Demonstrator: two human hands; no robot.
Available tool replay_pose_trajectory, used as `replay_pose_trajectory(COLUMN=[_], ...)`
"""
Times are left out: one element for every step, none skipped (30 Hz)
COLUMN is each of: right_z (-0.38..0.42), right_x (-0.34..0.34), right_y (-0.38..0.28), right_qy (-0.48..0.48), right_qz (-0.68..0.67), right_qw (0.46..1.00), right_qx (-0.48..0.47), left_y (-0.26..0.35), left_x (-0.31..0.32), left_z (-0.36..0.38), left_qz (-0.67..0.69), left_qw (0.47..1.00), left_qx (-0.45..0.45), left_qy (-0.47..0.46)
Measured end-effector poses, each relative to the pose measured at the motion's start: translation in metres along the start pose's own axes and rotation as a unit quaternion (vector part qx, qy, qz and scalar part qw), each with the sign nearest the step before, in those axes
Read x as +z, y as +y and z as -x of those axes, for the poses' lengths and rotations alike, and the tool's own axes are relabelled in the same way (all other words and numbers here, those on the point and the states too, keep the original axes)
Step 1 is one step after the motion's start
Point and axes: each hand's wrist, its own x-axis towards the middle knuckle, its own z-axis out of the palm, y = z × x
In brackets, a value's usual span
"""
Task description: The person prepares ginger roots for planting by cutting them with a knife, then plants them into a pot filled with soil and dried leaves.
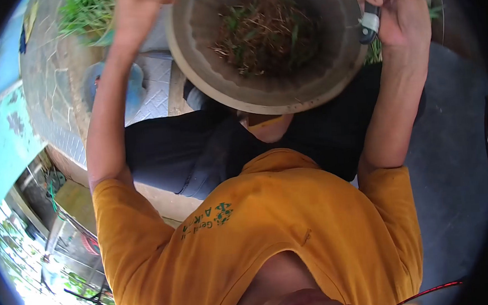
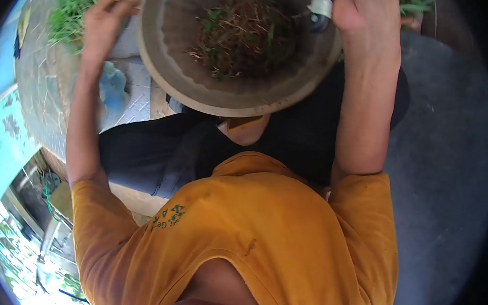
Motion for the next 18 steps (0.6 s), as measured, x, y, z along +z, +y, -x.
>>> replay_pose_trajectory(right_z=[0.001, 0.002, -0.005, -0.01, -0.008, -0.002, -0.002, -0.003, -0.005, -0.002, 0.001, 0.004, 0.005, 0.005, 0.007, 0.008, 0.01, 0.011], right_x=[-0.004, -0.007, -0.02, -0.029, -0.031, -0.03, -0.032, -0.034, -0.039, -0.038, -0.037, -0.035, -0.037, -0.04, -0.043, -0.045, -0.048, -0.05], right_y=[-0.001, -0.002, 0.0, 0.002, 0.002, -0.002, -0.005, -0.009, -0.011, -0.012, -0.014, -0.015, -0.015, -0.015, -0.016, -0.018, -0.019, -0.019], right_qy=[-0.003, -0.007, -0.033, -0.059, -0.058, -0.056, -0.057, -0.057, -0.055, -0.034, -0.012, 0.009, 0.015, 0.018, 0.018, 0.019, 0.019, 0.02], right_qz=[-0.021, -0.042, -0.062, -0.083, -0.087, -0.09, -0.078, -0.066, -0.041, -0.047, -0.052, -0.057, -0.044, -0.041, -0.037, -0.033, -0.029, -0.024], right_qw=[1.0, 0.999, 0.998, 0.995, 0.994, 0.992, 0.991, 0.989, 0.987, 0.988, 0.988, 0.987, 0.987, 0.986, 0.986, 0.986, 0.985, 0.985], right_qx=[0.0, 0.0, -0.007, -0.016, -0.042, -0.069, -0.095, -0.121, -0.144, -0.145, -0.146, -0.147, -0.156, -0.159, -0.162, -0.165, -0.167, -0.168], left_y=[-0.003, -0.012, -0.036, -0.065, -0.085, -0.099, -0.112, -0.124, -0.129, -0.128, -0.128, -0.127, -0.131, -0.131, -0.13, -0.119, -0.108, -0.094], left_x=[0.03, 0.056, 0.088, 0.122, 0.155, 0.187, 0.215, 0.24, 0.256, 0.27, 0.28, 0.286, 0.286, 0.282, 0.277, 0.27, 0.263, 0.253], left_z=[-0.004, -0.007, -0.014, -0.022, -0.027, -0.034, -0.041, -0.046, -0.048, -0.05, -0.044, -0.035, -0.028, -0.025, -0.023, -0.016, -0.001, 0.013], left_qz=[-0.099, -0.196, -0.263, -0.33, -0.374, -0.415, -0.403, -0.39, -0.381, -0.372, -0.368, -0.364, -0.354, -0.344, -0.332, -0.334, -0.336, -0.338], left_qw=[0.986, 0.945, 0.918, 0.885, 0.885, 0.88, 0.894, 0.904, 0.908, 0.911, 0.911, 0.909, 0.916, 0.922, 0.928, 0.928, 0.927, 0.925], left_qx=[0.035, 0.071, 0.117, 0.162, 0.11, 0.058, 0.012, -0.036, -0.068, -0.1, -0.114, -0.13, -0.101, -0.068, -0.033, -0.002, 0.027, 0.056], left_qy=[-0.132, -0.254, -0.272, -0.286, -0.256, -0.222, -0.196, -0.171, -0.16, -0.147, -0.15, -0.154, -0.16, -0.164, -0.165, -0.166, -0.167, -0.167])
